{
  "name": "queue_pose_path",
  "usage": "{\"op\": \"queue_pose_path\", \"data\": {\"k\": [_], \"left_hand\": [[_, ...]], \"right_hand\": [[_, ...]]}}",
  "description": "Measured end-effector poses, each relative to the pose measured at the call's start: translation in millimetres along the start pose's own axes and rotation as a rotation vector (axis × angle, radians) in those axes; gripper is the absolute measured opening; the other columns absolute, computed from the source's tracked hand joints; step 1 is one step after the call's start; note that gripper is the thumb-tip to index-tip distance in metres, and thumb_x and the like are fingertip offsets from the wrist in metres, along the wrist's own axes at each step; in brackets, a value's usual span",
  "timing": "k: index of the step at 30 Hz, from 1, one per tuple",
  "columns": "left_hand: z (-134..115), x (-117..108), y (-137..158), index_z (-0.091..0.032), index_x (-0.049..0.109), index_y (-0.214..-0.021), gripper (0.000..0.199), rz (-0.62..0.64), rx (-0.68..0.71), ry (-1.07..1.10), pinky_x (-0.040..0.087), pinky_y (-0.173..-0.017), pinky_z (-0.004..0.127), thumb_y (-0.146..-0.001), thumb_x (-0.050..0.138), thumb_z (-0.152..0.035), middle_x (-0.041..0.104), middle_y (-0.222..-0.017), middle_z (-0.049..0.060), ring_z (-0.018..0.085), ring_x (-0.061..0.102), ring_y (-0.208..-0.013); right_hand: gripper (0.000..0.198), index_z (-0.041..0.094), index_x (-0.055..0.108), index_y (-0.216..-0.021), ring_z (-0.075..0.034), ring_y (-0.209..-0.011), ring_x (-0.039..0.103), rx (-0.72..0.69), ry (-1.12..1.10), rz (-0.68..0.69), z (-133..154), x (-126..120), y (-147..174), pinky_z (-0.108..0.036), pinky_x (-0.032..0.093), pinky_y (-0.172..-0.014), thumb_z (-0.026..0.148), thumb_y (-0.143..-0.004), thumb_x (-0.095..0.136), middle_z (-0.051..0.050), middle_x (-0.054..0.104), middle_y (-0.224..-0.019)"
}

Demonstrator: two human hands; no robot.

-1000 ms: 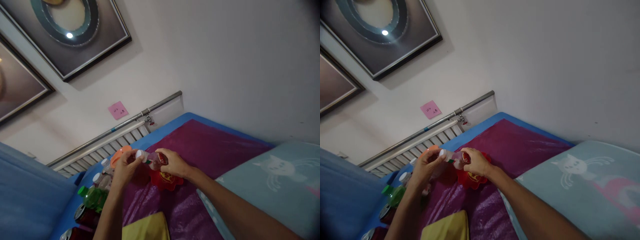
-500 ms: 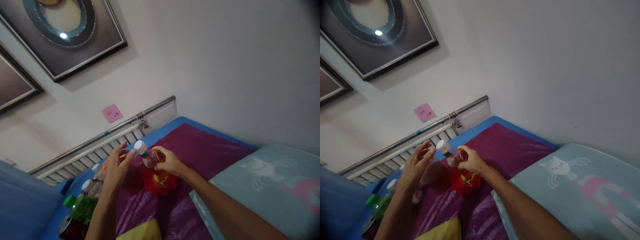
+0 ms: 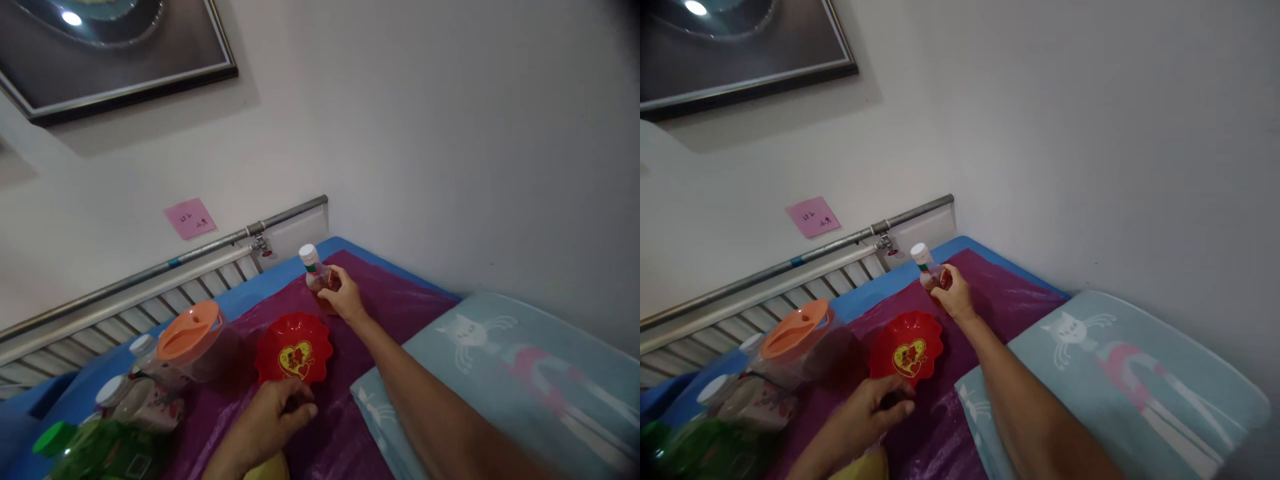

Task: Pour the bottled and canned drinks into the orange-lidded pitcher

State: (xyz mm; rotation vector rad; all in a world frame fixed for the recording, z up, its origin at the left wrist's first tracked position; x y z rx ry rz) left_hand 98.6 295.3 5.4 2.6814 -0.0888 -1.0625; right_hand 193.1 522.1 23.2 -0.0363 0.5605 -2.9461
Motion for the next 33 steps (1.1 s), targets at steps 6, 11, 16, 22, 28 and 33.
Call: {"op": "queue_pose_path", "data": {"k": [6, 11, 16, 22, 28, 33], "left_hand": [[37.3, 30.9, -15.2, -0.013, 0.066, -0.091, 0.034, 0.081, 0.003, 0.209, 0.034, -0.062, 0.027, -0.075, 0.059, -0.042, 0.057, -0.074, 0.002, 0.014, 0.045, -0.066], [56.5, 44.5, -17.6, -0.014, 0.065, -0.093, 0.037, 0.084, -0.012, 0.346, 0.033, -0.062, 0.026, -0.073, 0.061, -0.045, 0.053, -0.073, 0.000, 0.013, 0.044, -0.067], [53.0, 52.1, -10.8, -0.016, 0.065, -0.092, 0.029, 0.144, 0.013, 0.341, 0.032, -0.061, 0.025, -0.075, 0.061, -0.039, 0.049, -0.071, -0.003, 0.012, 0.043, -0.067], [44.6, 53.6, -4.9, -0.016, 0.065, -0.092, 0.021, 0.210, -0.008, 0.282, 0.030, -0.057, 0.024, -0.075, 0.059, -0.028, 0.049, -0.065, -0.004, 0.011, 0.043, -0.061], [49.2, 56.3, -8.7, -0.014, 0.064, -0.091, 0.030, 0.216, 0.043, 0.258, 0.030, -0.056, 0.024, -0.074, 0.060, -0.038, 0.050, -0.066, -0.002, 0.011, 0.043, -0.060], [56.4, 61.0, -13.3, -0.015, 0.063, -0.089, 0.039, 0.214, 0.072, 0.275, 0.029, -0.055, 0.024, -0.072, 0.060, -0.050, 0.049, -0.065, -0.002, 0.011, 0.041, -0.059]], "right_hand": [[0.057, 0.022, 0.059, -0.108, -0.021, -0.082, 0.062, 0.025, 0.065, 0.013, -32.4, 5.2, -10.3, -0.036, 0.051, -0.080, 0.024, -0.051, 0.065, 0.000, 0.067, -0.091], [0.059, 0.022, 0.056, -0.111, -0.021, -0.091, 0.065, 0.000, 0.117, 0.018, -36.1, 3.9, -16.2, -0.036, 0.052, -0.083, 0.018, -0.052, 0.058, -0.002, 0.069, -0.100], [0.050, 0.018, 0.053, -0.115, -0.023, -0.110, 0.059, -0.087, 0.245, -0.056, -1.3, -18.3, -12.8, -0.037, 0.046, -0.092, 0.018, -0.065, 0.048, -0.011, 0.063, -0.120], [0.011, 0.021, 0.063, -0.071, -0.016, -0.062, 0.060, -0.045, 0.512, 0.305, 4.3, 8.9, 15.5, -0.025, 0.042, -0.060, 0.014, -0.068, 0.056, 0.000, 0.067, -0.067], [0.017, 0.019, 0.069, -0.079, -0.017, -0.070, 0.065, 0.011, 0.733, 0.499, -21.8, 31.8, 29.3, -0.025, 0.041, -0.062, 0.010, -0.072, 0.057, -0.004, 0.072, -0.077], [0.033, 0.019, 0.068, -0.107, -0.020, -0.095, 0.067, 0.009, 0.823, 0.548, -32.9, 38.3, 24.8, -0.028, 0.046, -0.080, 0.013, -0.077, 0.056, -0.007, 0.073, -0.105]]}}
Point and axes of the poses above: each hand's wrist, its own y-axis away from the middle knuckle, its own x-axis out of the palm, z = x × y, the point moved 8 cm from there along -y, towards the middle knuckle
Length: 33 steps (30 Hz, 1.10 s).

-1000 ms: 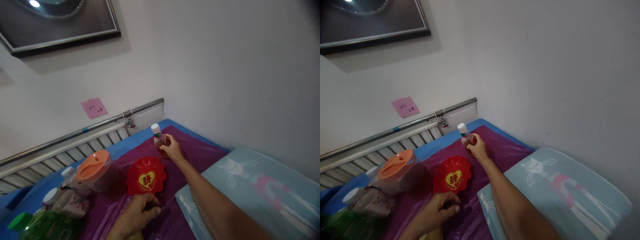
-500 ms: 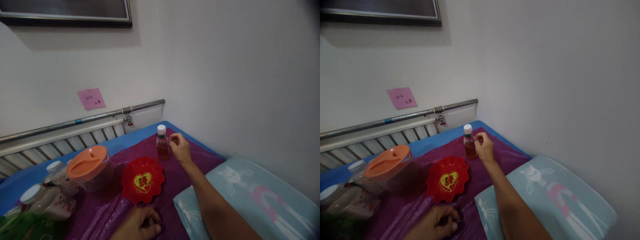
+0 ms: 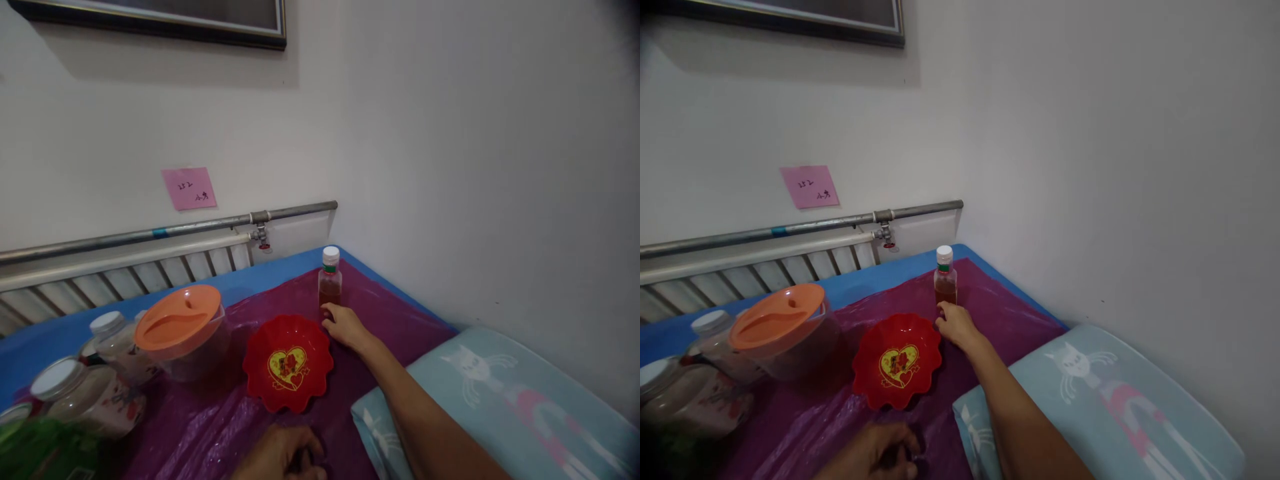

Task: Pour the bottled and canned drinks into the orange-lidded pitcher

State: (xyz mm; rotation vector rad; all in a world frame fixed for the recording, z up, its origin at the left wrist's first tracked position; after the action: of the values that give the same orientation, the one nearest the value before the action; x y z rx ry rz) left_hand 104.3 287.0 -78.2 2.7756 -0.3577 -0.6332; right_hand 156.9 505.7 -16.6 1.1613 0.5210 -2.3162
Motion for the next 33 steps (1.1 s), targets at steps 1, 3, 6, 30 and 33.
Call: {"op": "queue_pose_path", "data": {"k": [1, 3, 6, 30, 33], "left_hand": [[1.2, 0.6, -0.7, -0.015, 0.063, -0.089, 0.041, 0.005, 0.003, 0.003, 0.029, -0.055, 0.024, -0.072, 0.060, -0.052, 0.048, -0.064, -0.002, 0.011, 0.040, -0.058], [2.6, 2.2, -1.9, -0.016, 0.063, -0.088, 0.040, 0.019, 0.007, 0.012, 0.029, -0.055, 0.024, -0.071, 0.060, -0.053, 0.047, -0.063, -0.003, 0.011, 0.039, -0.057], [5.5, 4.4, -3.6, -0.017, 0.063, -0.088, 0.033, 0.040, -0.024, 0.017, 0.029, -0.055, 0.024, -0.071, 0.060, -0.045, 0.048, -0.064, -0.003, 0.011, 0.040, -0.058], [-31.0, -33.7, 28.8, -0.021, 0.072, -0.089, 0.020, -0.215, 0.083, 0.085, 0.033, -0.053, 0.021, -0.075, 0.063, -0.032, 0.059, -0.066, -0.002, 0.011, 0.048, -0.058], [-54.5, -66.2, 50.8, -0.017, 0.071, -0.082, 0.017, -0.475, 0.170, 0.118, 0.035, -0.054, 0.021, -0.076, 0.063, -0.031, 0.060, -0.065, -0.001, 0.010, 0.047, -0.057]], "right_hand": [[0.036, 0.019, 0.066, -0.112, -0.021, -0.102, 0.065, 0.008, 0.016, 0.002, -2.3, 1.7, -2.3, -0.029, 0.046, -0.086, 0.013, -0.078, 0.056, -0.008, 0.071, -0.112], [0.044, 0.019, 0.062, -0.122, -0.025, -0.114, 0.060, 0.036, 0.052, 0.004, -8.7, 5.5, -6.8, -0.036, 0.042, -0.097, 0.015, -0.079, 0.057, -0.011, 0.066, -0.123], [0.058, 0.017, 0.050, -0.137, -0.032, -0.130, 0.047, 0.089, 0.113, 0.010, -18.7, 10.8, -11.9, -0.048, 0.034, -0.106, 0.018, -0.080, 0.058, -0.016, 0.054, -0.140], [0.042, 0.014, 0.066, -0.119, -0.037, -0.124, 0.054, 0.007, 0.333, 0.118, -6.0, 18.6, -18.7, -0.054, 0.041, -0.099, 0.021, -0.080, 0.051, -0.020, 0.060, -0.132], [0.037, 0.019, 0.071, -0.110, -0.040, -0.119, 0.057, -0.024, 0.307, 0.114, -8.9, 22.4, -26.7, -0.057, 0.045, -0.093, 0.022, -0.077, 0.054, -0.020, 0.063, -0.127]]}}
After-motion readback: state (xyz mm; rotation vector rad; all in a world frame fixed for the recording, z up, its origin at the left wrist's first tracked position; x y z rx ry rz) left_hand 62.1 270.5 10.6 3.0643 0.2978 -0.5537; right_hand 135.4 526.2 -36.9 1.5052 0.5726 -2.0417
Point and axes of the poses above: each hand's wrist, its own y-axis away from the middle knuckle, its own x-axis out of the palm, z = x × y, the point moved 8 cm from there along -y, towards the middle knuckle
